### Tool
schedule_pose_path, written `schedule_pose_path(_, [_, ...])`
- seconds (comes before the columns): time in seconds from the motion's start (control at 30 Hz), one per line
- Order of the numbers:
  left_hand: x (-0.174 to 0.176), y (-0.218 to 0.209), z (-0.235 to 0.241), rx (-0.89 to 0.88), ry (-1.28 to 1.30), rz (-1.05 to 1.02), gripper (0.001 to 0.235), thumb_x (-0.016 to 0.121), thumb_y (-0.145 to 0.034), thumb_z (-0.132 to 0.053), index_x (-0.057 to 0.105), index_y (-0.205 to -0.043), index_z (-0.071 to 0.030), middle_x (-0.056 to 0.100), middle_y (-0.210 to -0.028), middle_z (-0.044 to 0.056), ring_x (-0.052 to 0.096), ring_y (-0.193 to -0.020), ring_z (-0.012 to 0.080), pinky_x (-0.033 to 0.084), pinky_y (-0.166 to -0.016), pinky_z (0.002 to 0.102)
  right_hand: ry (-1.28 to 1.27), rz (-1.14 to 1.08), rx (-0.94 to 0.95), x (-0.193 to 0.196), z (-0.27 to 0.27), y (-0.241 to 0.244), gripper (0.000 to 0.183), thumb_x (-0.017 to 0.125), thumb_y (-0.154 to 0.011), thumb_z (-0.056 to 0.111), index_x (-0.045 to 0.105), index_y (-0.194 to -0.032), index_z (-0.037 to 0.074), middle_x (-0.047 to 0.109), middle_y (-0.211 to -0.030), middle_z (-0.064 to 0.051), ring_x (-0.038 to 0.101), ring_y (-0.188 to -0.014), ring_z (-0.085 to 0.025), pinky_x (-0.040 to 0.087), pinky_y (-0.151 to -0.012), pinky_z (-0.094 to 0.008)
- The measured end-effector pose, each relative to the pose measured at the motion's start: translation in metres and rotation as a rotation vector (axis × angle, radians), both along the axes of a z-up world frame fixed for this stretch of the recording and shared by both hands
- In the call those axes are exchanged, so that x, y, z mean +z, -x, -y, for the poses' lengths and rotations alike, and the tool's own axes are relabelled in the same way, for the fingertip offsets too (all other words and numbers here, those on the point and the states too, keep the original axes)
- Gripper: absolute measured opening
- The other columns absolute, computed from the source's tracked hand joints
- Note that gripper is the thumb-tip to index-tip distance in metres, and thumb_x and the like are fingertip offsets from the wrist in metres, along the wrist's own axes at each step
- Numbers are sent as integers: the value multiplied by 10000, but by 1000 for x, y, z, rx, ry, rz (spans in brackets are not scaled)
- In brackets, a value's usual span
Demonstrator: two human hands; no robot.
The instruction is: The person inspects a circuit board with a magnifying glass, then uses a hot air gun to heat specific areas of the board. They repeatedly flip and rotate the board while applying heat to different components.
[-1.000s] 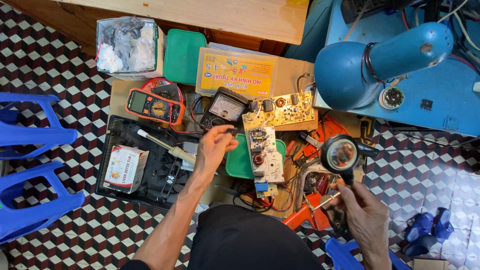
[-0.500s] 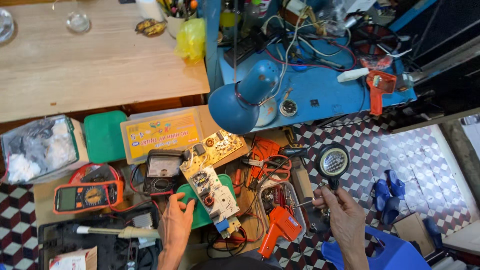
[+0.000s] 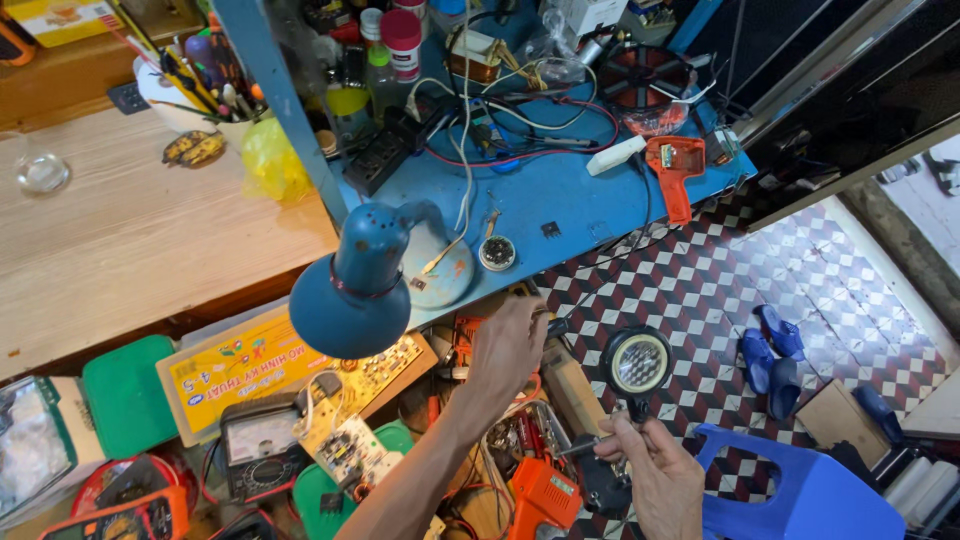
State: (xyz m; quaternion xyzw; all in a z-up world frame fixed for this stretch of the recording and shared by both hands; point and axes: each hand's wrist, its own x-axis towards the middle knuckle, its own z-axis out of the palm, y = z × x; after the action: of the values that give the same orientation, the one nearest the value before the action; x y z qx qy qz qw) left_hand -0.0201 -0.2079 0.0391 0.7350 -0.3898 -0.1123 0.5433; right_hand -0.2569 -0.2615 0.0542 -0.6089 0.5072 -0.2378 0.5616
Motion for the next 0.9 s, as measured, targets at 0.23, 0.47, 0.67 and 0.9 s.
schedule_pose_path(0.23, [-54,-62,162,85,-148,217,370,696,-838,-48,589,-1167,81,614,-1089,246,638,-984,410,549,-819,475,-35,-121,-99,-49,55,9,196,645,-928,38,736,-997,-121,805,-892,-265,766,-684,-238,626,-622,-352])
schedule_pose_path(0.47, [-107,-74,205,48,-504,433,220,688,-777,10,664,-995,-11,625,-1119,147,645,-1063,310,570,-902,388,50,-96,-37,-76,93,21,205,654,-933,41,738,-910,-144,817,-854,-252,778,-667,-220,636,-602,-327])
schedule_pose_path(0.67, [-91,-84,197,120,-369,330,219,766,-809,-159,677,-920,7,662,-1049,151,665,-1025,329,574,-808,459,16,-57,-105,-74,84,21,178,652,-933,24,747,-958,-124,797,-847,-259,756,-678,-229,613,-612,-327])
schedule_pose_path(0.9, [-28,-40,129,30,11,-489,419,796,-842,-216,628,-1165,-8,714,-995,107,714,-890,229,597,-743,341,50,-63,-98,-49,64,22,190,642,-948,17,732,-988,-145,784,-864,-263,758,-685,-253,628,-614,-359])
